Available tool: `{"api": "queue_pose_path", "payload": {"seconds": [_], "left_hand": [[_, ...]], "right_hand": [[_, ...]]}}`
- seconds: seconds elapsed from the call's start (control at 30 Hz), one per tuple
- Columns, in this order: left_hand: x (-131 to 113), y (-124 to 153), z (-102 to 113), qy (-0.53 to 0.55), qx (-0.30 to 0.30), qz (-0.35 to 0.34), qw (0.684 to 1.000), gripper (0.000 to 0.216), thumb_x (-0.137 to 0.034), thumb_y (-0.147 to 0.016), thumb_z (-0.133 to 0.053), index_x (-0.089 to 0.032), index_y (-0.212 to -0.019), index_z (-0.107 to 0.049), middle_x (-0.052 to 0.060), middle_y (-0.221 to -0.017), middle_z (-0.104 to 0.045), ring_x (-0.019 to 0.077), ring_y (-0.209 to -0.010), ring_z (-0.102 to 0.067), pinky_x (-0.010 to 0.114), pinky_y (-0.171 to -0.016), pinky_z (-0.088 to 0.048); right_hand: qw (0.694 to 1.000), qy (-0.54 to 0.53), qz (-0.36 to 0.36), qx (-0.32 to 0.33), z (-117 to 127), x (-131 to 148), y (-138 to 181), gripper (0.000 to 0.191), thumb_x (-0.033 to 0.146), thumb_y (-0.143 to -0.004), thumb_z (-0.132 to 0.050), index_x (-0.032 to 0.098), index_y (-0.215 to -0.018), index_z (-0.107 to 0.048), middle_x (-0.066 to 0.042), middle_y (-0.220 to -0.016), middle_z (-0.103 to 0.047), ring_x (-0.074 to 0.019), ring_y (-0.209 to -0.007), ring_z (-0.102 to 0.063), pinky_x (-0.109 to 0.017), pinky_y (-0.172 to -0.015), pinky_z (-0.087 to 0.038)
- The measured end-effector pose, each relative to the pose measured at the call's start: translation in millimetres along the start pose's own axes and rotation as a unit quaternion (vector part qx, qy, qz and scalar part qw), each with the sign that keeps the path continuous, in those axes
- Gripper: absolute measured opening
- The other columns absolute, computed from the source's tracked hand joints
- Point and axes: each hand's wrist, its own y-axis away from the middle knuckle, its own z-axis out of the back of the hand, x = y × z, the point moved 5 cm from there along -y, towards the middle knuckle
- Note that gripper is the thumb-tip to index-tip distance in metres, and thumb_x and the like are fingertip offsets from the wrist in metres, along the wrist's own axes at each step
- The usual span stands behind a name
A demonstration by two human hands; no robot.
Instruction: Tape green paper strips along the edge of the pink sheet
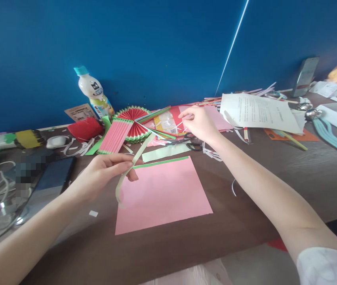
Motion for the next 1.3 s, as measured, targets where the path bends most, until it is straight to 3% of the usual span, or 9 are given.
{"api": "queue_pose_path", "payload": {"seconds": [0.17,0.27,0.33,0.43,0.5,0.57,0.7,0.93,1.3], "left_hand": [[-3,0,0,-0.010,0.005,-0.004,1.000,0.018,-0.023,-0.080,-0.053,-0.019,-0.075,-0.070,0.001,-0.067,-0.070,0.0147,-0.072,-0.063,0.026,-0.077,-0.047],[-6,0,0,-0.043,0.009,-0.009,0.999,0.020,-0.023,-0.080,-0.051,-0.018,-0.073,-0.069,0.002,-0.068,-0.070,0.0148,-0.073,-0.062,0.026,-0.078,-0.046],[-7,1,-1,-0.076,0.019,-0.015,0.997,0.021,-0.025,-0.080,-0.050,-0.017,-0.076,-0.069,0.002,-0.068,-0.070,0.0144,-0.071,-0.062,0.025,-0.076,-0.047],[-9,4,-5,-0.155,0.039,-0.027,0.987,0.024,-0.029,-0.081,-0.048,-0.019,-0.081,-0.069,0.001,-0.067,-0.070,0.0139,-0.064,-0.061,0.023,-0.064,-0.047],[-11,6,-9,-0.220,0.041,-0.046,0.973,0.023,-0.027,-0.081,-0.048,-0.021,-0.082,-0.070,-0.002,-0.067,-0.070,0.0122,-0.060,-0.059,0.021,-0.061,-0.045],[-14,10,-13,-0.277,0.039,-0.078,0.957,0.024,-0.023,-0.081,-0.047,-0.023,-0.083,-0.071,-0.004,-0.065,-0.070,0.0098,-0.056,-0.056,0.020,-0.060,-0.044],[-19,16,-22,-0.374,0.046,-0.169,0.911,0.029,-0.014,-0.080,-0.046,-0.026,-0.092,-0.071,-0.005,-0.066,-0.069,0.0078,-0.052,-0.054,0.018,-0.056,-0.040],[-19,23,-30,-0.517,0.014,-0.325,0.792,0.029,-0.017,-0.084,-0.042,-0.023,-0.087,-0.070,-0.001,-0.056,-0.064,0.0120,-0.053,-0.057,0.023,-0.053,-0.037],[-25,28,-35,-0.610,-0.030,-0.392,0.687,0.029,-0.013,-0.085,-0.041,-0.018,-0.069,-0.064,-0.002,-0.045,-0.051,0.0117,-0.044,-0.046,0.027,-0.047,-0.029]], "right_hand": [[0.999,0.029,-0.040,-0.018,5,-8,-3,0.019,0.018,-0.072,-0.047,0.017,-0.069,-0.066,-0.005,-0.075,-0.065,-0.0174,-0.066,-0.057,-0.035,-0.065,-0.044],[0.988,-0.112,-0.068,0.080,-5,-2,1,0.018,0.021,-0.076,-0.047,0.017,-0.072,-0.065,-0.004,-0.070,-0.064,-0.0146,-0.061,-0.056,-0.028,-0.056,-0.041],[0.946,-0.224,-0.088,0.217,-20,6,10,0.020,0.026,-0.079,-0.047,0.016,-0.078,-0.065,-0.005,-0.074,-0.066,-0.0135,-0.059,-0.057,-0.026,-0.053,-0.040],[0.844,-0.292,-0.105,0.437,-43,21,32,0.030,0.035,-0.084,-0.045,0.013,-0.082,-0.066,-0.008,-0.075,-0.068,-0.0141,-0.061,-0.060,-0.026,-0.053,-0.040],[0.792,-0.277,-0.097,0.535,-51,31,48,0.029,0.034,-0.084,-0.046,0.012,-0.083,-0.066,-0.009,-0.075,-0.069,-0.0143,-0.066,-0.061,-0.025,-0.056,-0.040],[0.765,-0.252,-0.071,0.589,-56,42,60,0.026,0.030,-0.085,-0.047,0.013,-0.082,-0.066,-0.007,-0.074,-0.069,-0.0137,-0.071,-0.061,-0.024,-0.058,-0.039],[0.753,-0.230,-0.035,0.615,-58,59,72,0.024,0.024,-0.085,-0.044,0.015,-0.078,-0.065,-0.005,-0.072,-0.068,-0.0126,-0.073,-0.059,-0.025,-0.060,-0.038],[0.765,-0.196,-0.030,0.613,-61,64,79,0.024,0.034,-0.084,-0.049,0.016,-0.076,-0.064,-0.004,-0.075,-0.068,-0.0133,-0.078,-0.058,-0.025,-0.065,-0.039],[0.752,-0.215,-0.028,0.622,-65,63,83,0.016,0.030,-0.079,-0.055,0.017,-0.072,-0.061,0.000,-0.070,-0.064,-0.0107,-0.071,-0.054,-0.023,-0.063,-0.038]]}}
